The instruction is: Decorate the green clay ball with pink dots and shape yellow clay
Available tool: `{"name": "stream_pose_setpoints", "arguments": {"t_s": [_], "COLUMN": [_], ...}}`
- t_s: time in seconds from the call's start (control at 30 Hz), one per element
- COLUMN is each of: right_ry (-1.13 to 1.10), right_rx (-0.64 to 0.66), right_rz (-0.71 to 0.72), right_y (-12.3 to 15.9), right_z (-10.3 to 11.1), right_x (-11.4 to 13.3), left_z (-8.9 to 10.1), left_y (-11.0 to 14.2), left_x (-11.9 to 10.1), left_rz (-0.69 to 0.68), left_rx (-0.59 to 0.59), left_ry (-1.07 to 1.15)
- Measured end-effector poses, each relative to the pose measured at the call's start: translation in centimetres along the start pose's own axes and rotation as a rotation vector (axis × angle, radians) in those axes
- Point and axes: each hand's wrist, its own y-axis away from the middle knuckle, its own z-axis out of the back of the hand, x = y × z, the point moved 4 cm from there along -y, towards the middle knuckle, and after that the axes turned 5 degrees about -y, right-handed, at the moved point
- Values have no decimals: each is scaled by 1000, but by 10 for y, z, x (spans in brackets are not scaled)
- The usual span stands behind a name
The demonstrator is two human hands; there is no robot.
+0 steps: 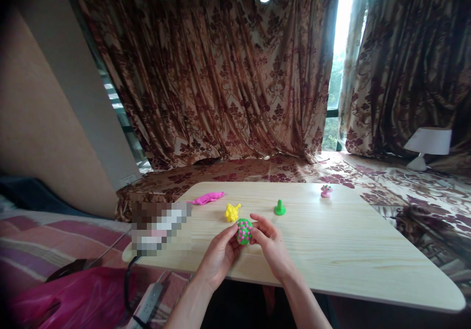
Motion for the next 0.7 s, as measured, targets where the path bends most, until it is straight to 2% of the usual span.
{"name": "stream_pose_setpoints", "arguments": {"t_s": [0.17,0.7], "right_ry": [-26,-27], "right_rx": [-19,-63], "right_rz": [-22,-103], "right_y": [-2,-2], "right_z": [3,7], "right_x": [-5,-9], "left_z": [1,0], "left_y": [0,4], "left_x": [2,1], "left_rz": [22,18], "left_rx": [-5,5], "left_ry": [67,-85]}}
